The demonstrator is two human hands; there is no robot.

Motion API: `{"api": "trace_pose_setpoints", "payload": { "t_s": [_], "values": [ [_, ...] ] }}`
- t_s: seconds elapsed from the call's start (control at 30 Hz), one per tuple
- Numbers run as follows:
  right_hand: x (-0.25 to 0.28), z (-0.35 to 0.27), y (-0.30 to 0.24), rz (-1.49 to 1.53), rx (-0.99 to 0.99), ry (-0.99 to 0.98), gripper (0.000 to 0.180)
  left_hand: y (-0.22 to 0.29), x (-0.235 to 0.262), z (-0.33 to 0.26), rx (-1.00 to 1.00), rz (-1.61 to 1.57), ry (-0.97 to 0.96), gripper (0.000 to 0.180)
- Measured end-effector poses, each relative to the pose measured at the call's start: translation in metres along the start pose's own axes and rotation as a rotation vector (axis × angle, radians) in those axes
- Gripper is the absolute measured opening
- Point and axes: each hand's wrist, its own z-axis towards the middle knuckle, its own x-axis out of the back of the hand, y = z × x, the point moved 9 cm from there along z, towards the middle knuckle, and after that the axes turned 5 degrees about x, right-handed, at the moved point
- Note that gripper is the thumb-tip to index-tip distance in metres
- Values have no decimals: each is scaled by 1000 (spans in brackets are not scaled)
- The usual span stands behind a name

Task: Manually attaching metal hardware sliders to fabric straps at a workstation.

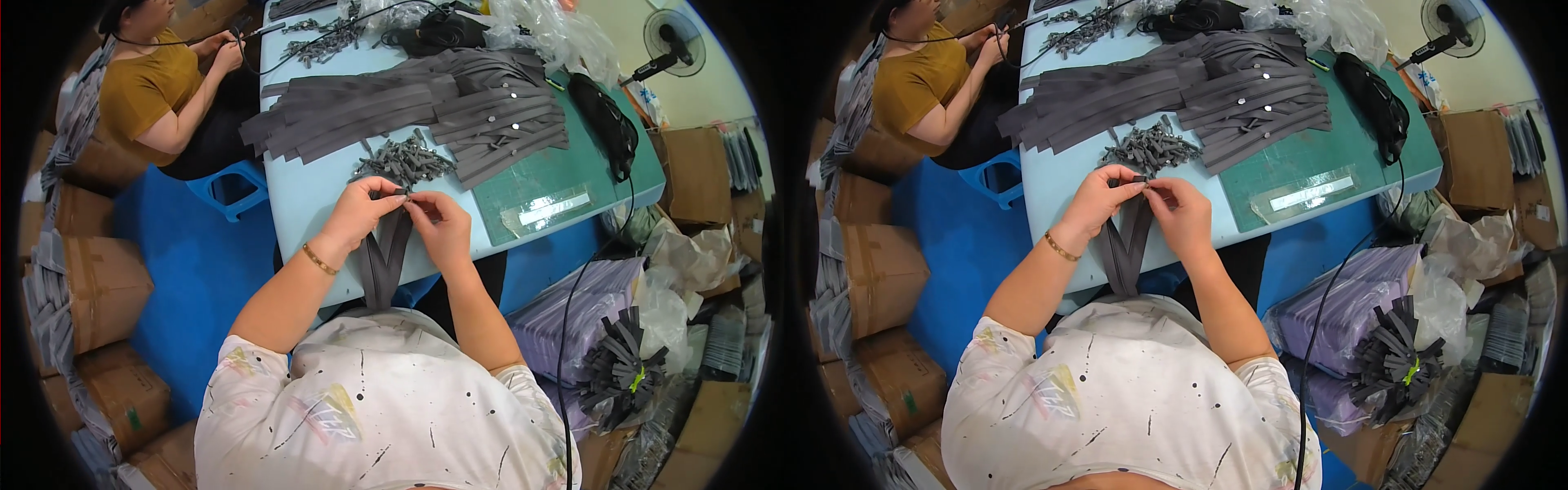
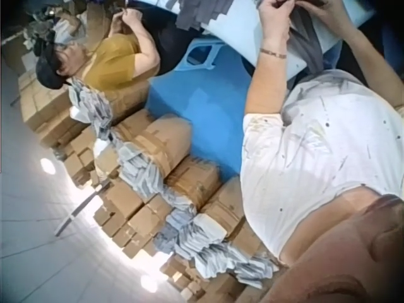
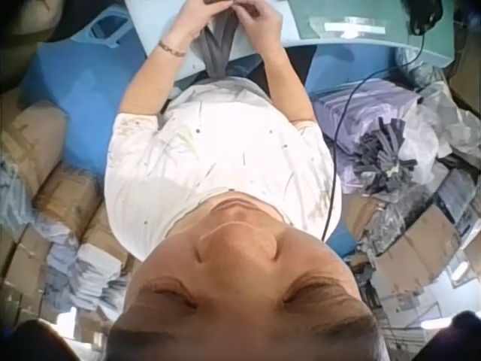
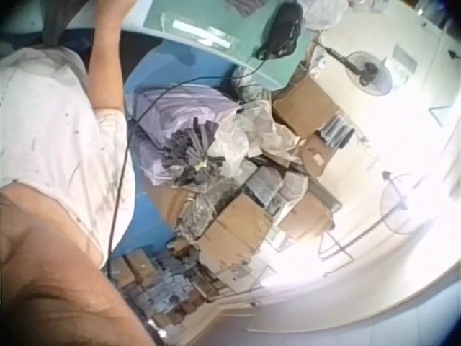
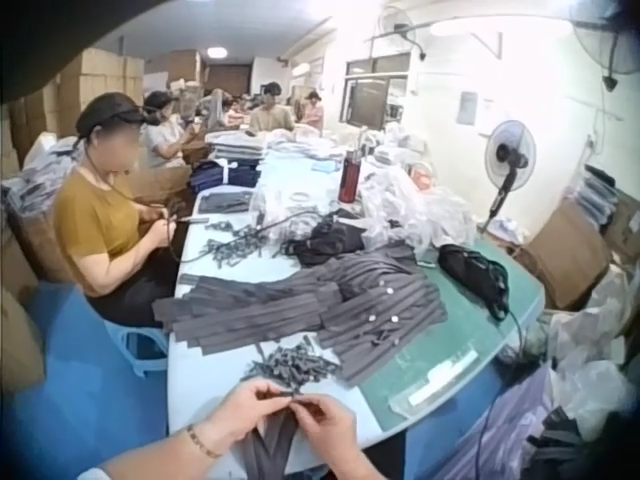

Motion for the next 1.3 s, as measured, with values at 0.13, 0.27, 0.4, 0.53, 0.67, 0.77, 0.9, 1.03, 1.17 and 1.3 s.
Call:
{"api": "trace_pose_setpoints", "payload": {
  "t_s": [0.13, 0.27, 0.4, 0.53, 0.67, 0.77, 0.9, 1.03, 1.17, 1.3],
  "values": [
    [2, -1, 36, 567, -282, -17, 15, 0, -9, -1, 0, 70, -101, 14],
    [1, 0, 30, 627, -287, -139, 15, -3, -11, -2, 63, 55, -199, 16],
    [1, 0, 27, 735, -297, -207, 15, -1, -22, -8, 124, 31, -310, 17],
    [-1, 0, 20, 724, -290, -298, 14, -4, -24, -10, 164, 19, -345, 17],
    [0, -2, 24, 697, -324, -296, 14, -8, -23, -8, 178, 8, -363, 17],
    [-1, -1, 23, 671, -327, -306, 14, -9, -23, -8, 177, 11, -382, 17],
    [-3, 0, 24, 647, -332, -324, 16, -9, -21, -7, 172, 35, -360, 17],
    [-4, 1, 28, 536, -253, -322, 23, -8, -19, -4, 138, -10, -346, 20],
    [4, 2, 28, 409, -157, -44, 29, 7, -16, -4, 20, -27, -233, 24],
    [-3, 3, 22, 417, -254, -115, 39, 18, -13, -6, -48, -91, -220, 26]
  ]
}}
